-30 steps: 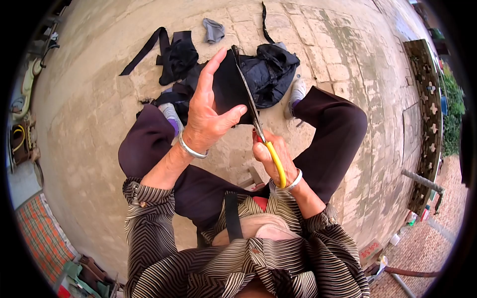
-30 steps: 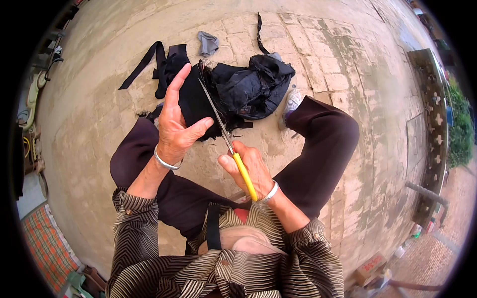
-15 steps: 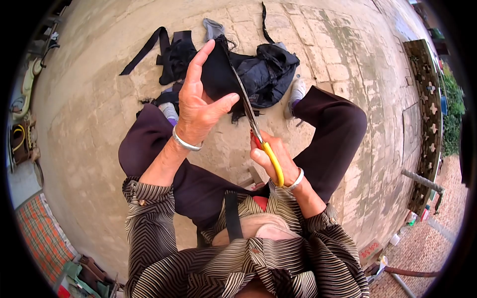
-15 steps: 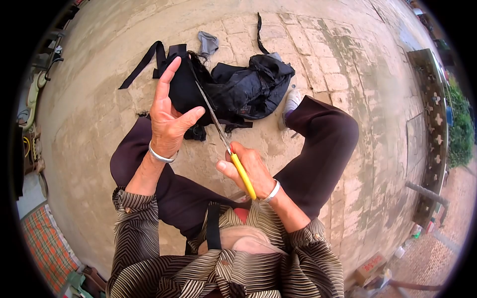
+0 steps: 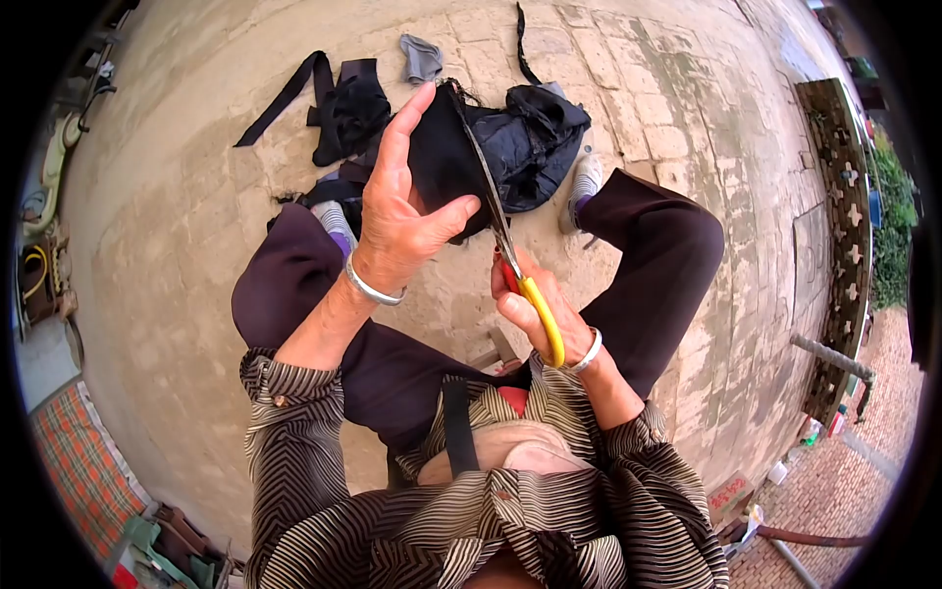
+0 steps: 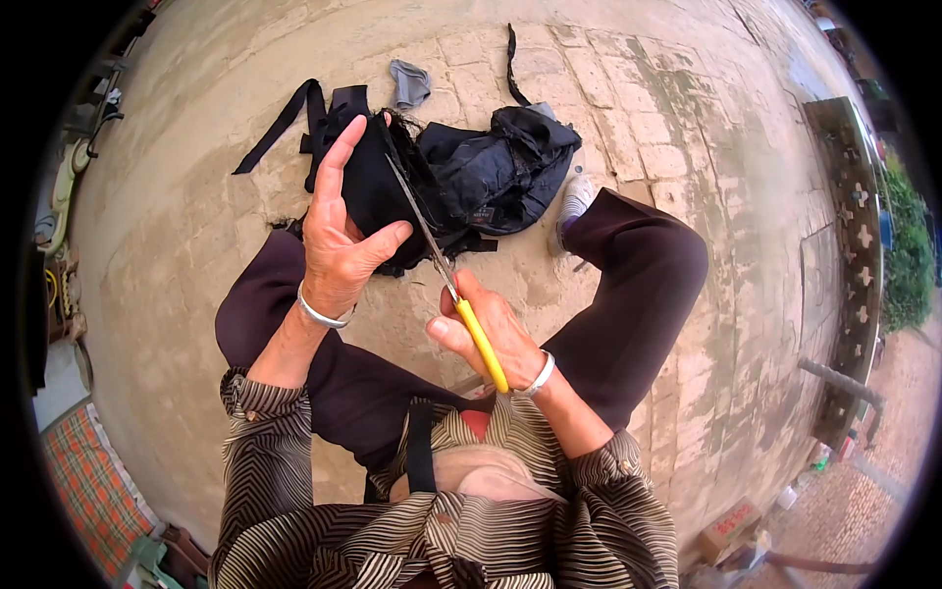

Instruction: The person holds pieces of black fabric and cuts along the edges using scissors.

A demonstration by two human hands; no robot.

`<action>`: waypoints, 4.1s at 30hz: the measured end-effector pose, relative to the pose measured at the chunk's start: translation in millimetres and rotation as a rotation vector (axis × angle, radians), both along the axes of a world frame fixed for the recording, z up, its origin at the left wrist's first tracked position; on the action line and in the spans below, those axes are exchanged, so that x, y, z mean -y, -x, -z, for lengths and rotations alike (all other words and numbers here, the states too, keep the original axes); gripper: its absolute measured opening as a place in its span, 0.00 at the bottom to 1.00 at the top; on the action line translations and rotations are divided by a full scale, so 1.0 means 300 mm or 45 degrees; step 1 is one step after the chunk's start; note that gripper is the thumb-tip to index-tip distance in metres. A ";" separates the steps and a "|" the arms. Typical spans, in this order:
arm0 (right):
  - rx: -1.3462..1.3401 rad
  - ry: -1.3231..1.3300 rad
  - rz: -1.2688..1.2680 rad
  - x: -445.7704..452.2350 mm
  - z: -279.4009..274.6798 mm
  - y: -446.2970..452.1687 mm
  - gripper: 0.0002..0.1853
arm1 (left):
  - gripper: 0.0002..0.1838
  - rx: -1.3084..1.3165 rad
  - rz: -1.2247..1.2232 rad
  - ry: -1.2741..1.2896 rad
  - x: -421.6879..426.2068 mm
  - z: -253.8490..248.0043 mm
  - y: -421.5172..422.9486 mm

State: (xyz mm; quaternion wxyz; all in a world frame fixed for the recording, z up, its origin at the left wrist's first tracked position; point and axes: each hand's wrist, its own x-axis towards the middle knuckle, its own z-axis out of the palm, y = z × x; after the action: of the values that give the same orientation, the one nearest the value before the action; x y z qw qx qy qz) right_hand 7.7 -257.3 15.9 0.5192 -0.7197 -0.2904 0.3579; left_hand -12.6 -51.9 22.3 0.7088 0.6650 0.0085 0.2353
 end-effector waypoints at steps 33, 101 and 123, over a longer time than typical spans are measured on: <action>-0.016 -0.007 0.012 -0.018 -0.004 0.003 0.26 | 0.44 0.030 -0.033 0.011 -0.005 0.006 0.005; 0.003 -0.043 -0.031 -0.001 0.002 0.012 0.24 | 0.46 -0.049 -0.069 0.115 -0.026 -0.038 0.013; 0.128 0.088 0.052 -0.029 -0.010 0.004 0.28 | 0.47 0.034 -0.077 -0.063 -0.034 -0.010 0.007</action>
State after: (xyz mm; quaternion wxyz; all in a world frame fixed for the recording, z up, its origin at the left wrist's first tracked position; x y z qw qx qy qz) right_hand 6.4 -248.7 19.0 0.4860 -0.7601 -0.2887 0.3206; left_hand -14.6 -41.7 25.3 0.6847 0.6785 0.0134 0.2658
